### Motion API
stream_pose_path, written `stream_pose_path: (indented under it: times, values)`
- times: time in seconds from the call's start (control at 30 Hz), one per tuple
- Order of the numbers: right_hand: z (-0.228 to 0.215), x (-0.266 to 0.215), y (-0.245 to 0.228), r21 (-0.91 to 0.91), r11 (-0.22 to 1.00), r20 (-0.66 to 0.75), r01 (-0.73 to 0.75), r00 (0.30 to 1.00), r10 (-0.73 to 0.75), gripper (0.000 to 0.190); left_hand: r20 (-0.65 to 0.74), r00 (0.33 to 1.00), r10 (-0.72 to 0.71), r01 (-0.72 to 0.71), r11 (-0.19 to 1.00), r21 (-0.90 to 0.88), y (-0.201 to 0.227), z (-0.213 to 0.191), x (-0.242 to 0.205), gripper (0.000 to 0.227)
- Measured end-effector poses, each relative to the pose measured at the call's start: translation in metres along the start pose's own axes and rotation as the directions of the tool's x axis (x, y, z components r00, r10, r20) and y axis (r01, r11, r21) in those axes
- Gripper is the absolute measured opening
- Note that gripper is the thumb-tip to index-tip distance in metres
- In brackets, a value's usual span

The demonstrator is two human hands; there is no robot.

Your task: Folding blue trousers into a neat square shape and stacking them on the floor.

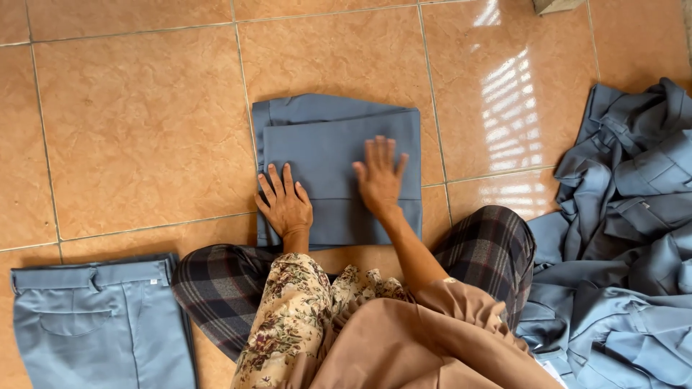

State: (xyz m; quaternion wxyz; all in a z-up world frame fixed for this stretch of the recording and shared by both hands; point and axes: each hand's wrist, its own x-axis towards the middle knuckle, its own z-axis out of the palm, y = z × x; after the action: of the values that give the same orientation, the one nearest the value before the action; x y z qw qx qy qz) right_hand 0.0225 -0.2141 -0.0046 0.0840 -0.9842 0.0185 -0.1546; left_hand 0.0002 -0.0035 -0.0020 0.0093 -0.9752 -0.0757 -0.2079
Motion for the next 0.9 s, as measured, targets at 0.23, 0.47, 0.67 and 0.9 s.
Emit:
stream_pose_path:
  times: [0.23, 0.47, 0.67, 0.9]
  values:
    - [0.009, 0.032, -0.002, 0.056, 0.998, 0.217, 0.023, 0.976, -0.035, 0.062, 0.02, 1.0, -0.003, 0.003, 1.0, 0.009, 0.001, -0.003, 0.001, 0.047]
    - [0.005, 0.069, 0.069, -0.009, 0.977, 0.338, -0.215, 0.919, 0.205, 0.067, 0.038, 0.999, -0.013, 0.013, 1.0, 0.001, 0.002, -0.002, 0.0, 0.048]
    - [-0.019, 0.057, 0.058, 0.088, 0.971, 0.397, -0.222, 0.902, 0.17, 0.068, 0.077, 0.997, -0.021, 0.022, 1.0, -0.016, 0.001, 0.001, -0.001, 0.048]
    - [-0.071, -0.063, 0.013, 0.108, 0.986, 0.385, -0.126, 0.92, 0.076, 0.069, 0.113, 0.994, 0.003, -0.003, 1.0, 0.004, -0.005, 0.01, -0.006, 0.051]
